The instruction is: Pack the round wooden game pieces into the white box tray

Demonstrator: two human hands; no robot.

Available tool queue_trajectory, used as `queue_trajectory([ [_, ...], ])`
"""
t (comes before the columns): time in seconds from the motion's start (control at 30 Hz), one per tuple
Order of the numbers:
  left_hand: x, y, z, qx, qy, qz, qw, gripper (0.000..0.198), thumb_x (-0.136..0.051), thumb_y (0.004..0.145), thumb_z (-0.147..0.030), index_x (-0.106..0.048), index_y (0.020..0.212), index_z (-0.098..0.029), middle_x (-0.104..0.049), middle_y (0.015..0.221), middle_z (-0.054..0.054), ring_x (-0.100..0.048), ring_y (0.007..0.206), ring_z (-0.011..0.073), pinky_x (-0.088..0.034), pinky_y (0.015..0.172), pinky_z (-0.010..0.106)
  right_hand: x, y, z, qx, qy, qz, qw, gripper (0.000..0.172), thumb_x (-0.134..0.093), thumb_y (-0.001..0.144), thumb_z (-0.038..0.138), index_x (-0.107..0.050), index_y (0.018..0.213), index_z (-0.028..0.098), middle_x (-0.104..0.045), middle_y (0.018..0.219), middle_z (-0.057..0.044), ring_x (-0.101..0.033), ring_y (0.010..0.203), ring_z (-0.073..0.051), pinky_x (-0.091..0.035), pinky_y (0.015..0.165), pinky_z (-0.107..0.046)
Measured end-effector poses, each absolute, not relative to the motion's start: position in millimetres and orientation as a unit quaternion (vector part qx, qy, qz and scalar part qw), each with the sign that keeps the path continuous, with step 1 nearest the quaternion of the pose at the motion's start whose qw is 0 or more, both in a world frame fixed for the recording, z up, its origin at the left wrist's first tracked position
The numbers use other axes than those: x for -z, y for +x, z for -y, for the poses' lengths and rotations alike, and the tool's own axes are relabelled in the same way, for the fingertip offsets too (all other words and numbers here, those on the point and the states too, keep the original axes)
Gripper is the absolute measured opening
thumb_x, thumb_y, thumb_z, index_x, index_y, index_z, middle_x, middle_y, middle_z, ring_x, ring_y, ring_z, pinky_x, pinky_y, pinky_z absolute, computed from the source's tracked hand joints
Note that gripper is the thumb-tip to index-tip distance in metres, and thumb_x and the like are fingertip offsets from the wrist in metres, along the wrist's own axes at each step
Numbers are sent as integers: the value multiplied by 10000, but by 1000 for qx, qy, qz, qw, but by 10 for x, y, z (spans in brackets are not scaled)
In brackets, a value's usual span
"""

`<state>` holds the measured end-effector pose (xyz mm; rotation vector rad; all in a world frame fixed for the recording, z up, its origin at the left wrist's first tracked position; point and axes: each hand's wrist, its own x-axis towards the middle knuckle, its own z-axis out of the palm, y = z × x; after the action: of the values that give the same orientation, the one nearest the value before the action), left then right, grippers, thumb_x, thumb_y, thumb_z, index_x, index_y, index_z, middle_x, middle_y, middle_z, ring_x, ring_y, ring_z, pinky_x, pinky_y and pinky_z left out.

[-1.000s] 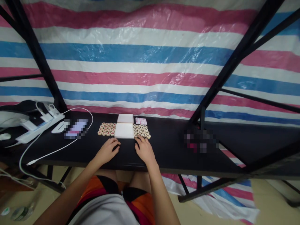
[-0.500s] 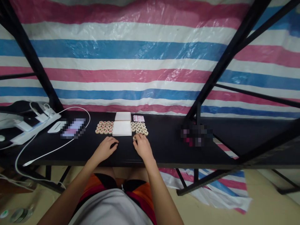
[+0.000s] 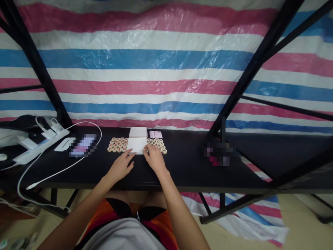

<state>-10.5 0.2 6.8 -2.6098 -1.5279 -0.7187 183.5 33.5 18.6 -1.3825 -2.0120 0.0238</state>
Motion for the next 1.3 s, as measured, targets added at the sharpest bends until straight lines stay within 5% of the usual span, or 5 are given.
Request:
queue_trajectory([
  [0.37, -1, -64, -145, 246, -834, 494, 4, 385, -445, 863, -163, -537, 1237, -143, -560, 1192, 130, -532, 1100, 247, -454, 960, 405, -334, 1589, -1033, 64, -596, 793, 107, 244, -459, 869, 172, -670, 983, 130, -658, 1028, -139, -544, 1004, -239, -402, 815, -298],
  [0.73, 8, -80, -155, 245, -837, 490, -12, 411, -457, 859, -175, -526, 1265, -155, -532, 1262, 139, -516, 1149, 246, -430, 991, 410, -321, 1622, -1138, 90, -601, 784, 131, 270, -440, 880, 157, -682, 991, 113, -630, 1041, -164, -519, 991, -245, -394, 800, -328],
  [1.07, -39, -73, -110, 216, -838, 501, -8, 426, -443, 886, -218, -509, 1302, -154, -520, 1309, 134, -497, 1186, 260, -418, 997, 418, -111, 2003, -505, 62, -642, 695, 318, 282, -431, 856, 143, -645, 1039, 154, -627, 1025, -108, -516, 907, -228, -393, 814, -316],
  [1.3, -31, -97, -90, 226, -838, 496, -13, 410, -439, 904, -258, -514, 1299, -176, -494, 1348, 137, -492, 1202, 259, -405, 1011, 427, 32, 1954, -338, 66, -624, 726, 282, 345, -470, 791, 106, -622, 1098, 139, -633, 1081, -120, -519, 971, -243, -382, 874, -341],
])
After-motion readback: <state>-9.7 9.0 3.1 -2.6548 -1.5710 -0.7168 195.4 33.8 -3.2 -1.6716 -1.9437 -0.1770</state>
